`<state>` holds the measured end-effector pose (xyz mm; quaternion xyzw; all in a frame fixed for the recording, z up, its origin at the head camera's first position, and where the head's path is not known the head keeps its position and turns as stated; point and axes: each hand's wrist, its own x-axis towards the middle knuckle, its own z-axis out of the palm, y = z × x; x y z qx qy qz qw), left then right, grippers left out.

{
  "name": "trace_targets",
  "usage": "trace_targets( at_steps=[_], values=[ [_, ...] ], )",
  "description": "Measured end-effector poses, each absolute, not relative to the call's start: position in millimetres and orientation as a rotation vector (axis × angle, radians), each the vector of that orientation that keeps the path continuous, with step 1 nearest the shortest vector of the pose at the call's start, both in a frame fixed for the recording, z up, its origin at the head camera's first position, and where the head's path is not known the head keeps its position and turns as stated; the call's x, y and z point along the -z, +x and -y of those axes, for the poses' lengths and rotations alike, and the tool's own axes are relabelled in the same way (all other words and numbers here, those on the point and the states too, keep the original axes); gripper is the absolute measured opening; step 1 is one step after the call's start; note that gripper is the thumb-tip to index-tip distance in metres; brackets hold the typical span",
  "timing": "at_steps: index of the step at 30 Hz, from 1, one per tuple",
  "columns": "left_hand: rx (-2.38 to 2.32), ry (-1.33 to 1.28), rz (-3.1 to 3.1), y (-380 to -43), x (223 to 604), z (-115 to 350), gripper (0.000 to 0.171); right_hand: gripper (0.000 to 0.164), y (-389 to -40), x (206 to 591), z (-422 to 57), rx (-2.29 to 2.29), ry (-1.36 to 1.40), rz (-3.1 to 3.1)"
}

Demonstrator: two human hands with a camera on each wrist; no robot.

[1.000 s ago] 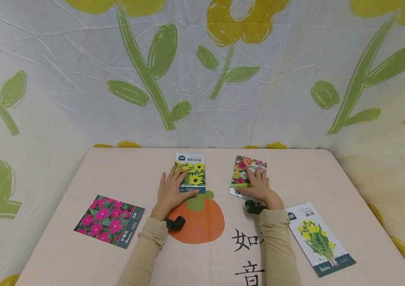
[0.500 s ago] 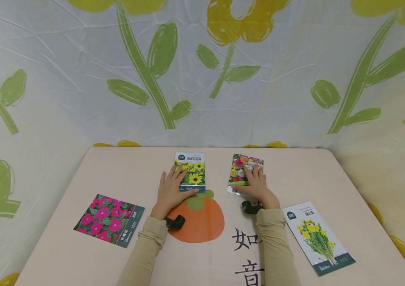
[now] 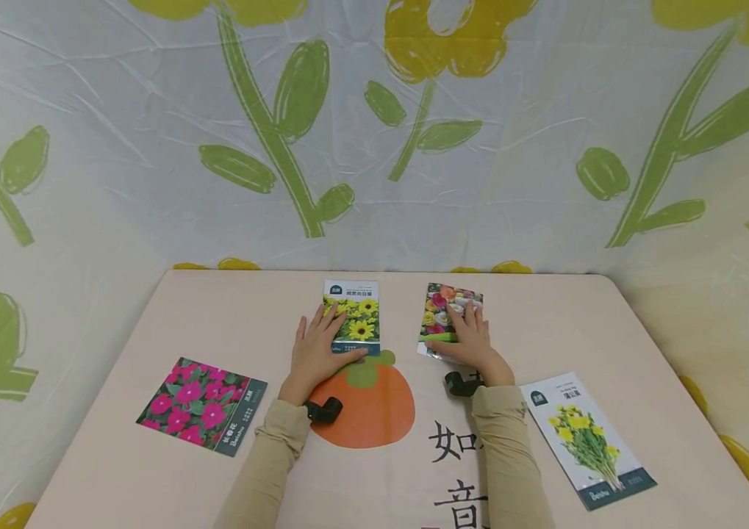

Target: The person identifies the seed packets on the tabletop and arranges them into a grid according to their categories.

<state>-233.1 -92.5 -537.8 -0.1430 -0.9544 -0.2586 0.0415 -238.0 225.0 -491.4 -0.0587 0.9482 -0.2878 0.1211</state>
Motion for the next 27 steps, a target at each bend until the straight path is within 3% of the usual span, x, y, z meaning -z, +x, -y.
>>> trace_targets(
  at_steps=[27],
  values=[
    [0.785, -0.426, 2.944, -232.2, 535.0, 91.5, 0.093, 0.092, -241.6, 496.0, -216.6, 0.859, -0.208, -2.846]
  ],
)
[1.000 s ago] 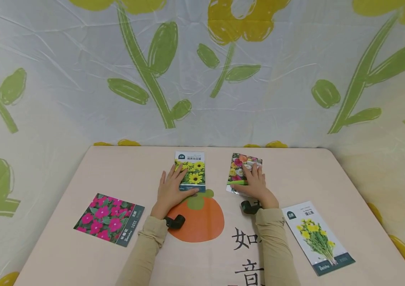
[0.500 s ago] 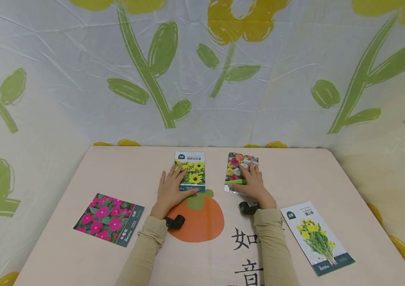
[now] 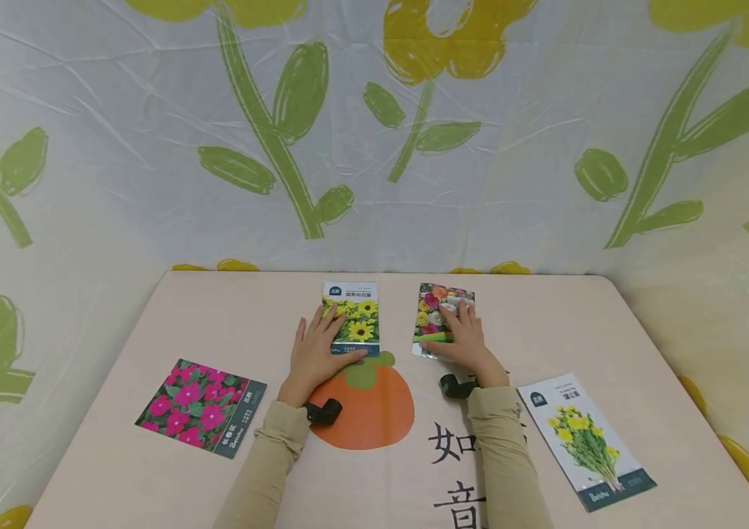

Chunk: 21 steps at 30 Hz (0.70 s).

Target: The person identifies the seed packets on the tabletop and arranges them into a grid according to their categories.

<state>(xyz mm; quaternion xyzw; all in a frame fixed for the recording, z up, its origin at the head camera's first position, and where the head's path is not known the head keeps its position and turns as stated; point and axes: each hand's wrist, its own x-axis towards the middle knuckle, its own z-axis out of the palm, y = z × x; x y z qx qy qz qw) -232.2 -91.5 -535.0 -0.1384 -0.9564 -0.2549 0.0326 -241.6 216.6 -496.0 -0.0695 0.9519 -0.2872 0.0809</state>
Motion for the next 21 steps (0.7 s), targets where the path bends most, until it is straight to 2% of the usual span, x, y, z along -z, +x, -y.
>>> trace_targets(
  at_steps=[21],
  values=[
    [0.777, -0.439, 2.937, -231.0, 533.4, 91.1, 0.093, 0.090, -244.1, 502.5, -207.0, 0.842, -0.271, -2.865]
  ],
)
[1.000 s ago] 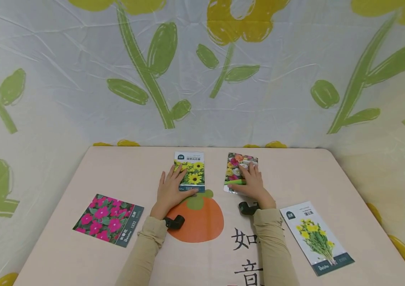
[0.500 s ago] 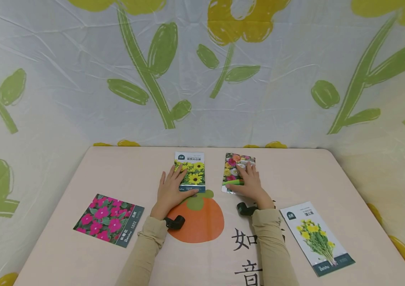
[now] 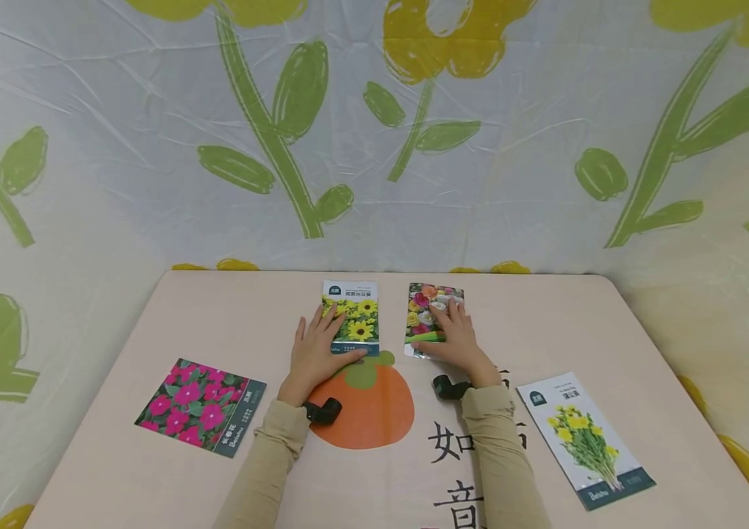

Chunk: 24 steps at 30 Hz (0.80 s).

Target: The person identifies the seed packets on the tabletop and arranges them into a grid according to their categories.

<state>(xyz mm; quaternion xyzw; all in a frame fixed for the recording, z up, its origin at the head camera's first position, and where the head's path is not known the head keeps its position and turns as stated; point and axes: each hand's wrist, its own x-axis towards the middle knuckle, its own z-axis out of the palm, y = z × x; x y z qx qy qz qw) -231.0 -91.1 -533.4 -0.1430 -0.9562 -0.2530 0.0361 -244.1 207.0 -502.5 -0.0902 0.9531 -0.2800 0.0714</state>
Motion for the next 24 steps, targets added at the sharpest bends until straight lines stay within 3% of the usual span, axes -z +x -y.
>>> trace_targets(
  at_steps=[24],
  values=[
    [0.762, -0.436, 2.938, -230.9, 532.5, 90.9, 0.093, 0.085, -244.6, 505.3, -201.9, 0.889, -0.308, -2.873]
  ],
)
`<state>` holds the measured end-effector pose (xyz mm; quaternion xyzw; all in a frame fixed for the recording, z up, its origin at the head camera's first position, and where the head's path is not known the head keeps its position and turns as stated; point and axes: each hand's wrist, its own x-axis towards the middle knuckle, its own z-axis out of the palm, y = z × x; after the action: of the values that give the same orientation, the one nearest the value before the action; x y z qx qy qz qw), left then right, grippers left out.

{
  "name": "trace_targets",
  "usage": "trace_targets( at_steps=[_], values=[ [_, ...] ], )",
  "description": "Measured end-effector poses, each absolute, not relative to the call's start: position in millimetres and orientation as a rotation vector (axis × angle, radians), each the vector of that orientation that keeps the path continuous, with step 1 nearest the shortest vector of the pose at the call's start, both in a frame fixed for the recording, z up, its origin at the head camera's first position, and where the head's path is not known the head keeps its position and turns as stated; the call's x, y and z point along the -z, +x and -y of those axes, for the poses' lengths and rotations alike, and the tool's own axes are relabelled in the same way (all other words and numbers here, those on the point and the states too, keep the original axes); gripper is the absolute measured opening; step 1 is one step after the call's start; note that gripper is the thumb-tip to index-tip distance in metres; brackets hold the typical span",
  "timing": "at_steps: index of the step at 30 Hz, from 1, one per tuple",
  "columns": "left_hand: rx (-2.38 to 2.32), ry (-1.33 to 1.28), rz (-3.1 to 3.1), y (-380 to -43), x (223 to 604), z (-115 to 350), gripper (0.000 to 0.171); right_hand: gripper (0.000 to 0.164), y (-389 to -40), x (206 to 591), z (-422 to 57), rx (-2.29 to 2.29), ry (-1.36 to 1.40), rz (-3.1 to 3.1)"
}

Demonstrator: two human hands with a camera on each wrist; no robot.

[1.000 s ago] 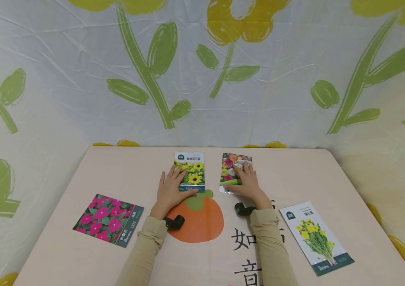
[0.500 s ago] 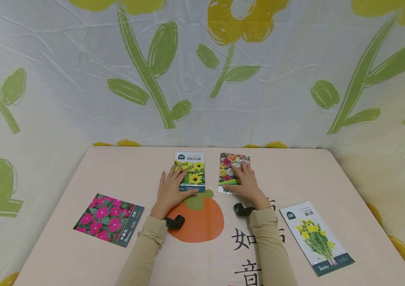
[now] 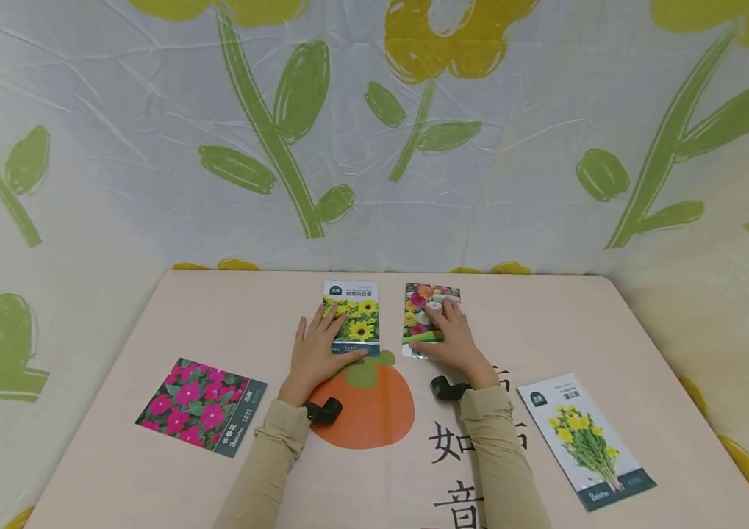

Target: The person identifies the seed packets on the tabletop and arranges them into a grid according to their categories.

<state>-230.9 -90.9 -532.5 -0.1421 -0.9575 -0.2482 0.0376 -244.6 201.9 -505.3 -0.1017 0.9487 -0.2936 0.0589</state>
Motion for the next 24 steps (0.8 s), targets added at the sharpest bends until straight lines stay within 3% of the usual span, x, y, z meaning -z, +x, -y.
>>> trace_targets(
  at_steps=[24],
  values=[
    [0.765, -0.429, 2.935, -230.6, 531.9, 90.8, 0.092, 0.083, -248.2, 507.6, -192.3, 0.881, -0.399, -2.887]
  ],
)
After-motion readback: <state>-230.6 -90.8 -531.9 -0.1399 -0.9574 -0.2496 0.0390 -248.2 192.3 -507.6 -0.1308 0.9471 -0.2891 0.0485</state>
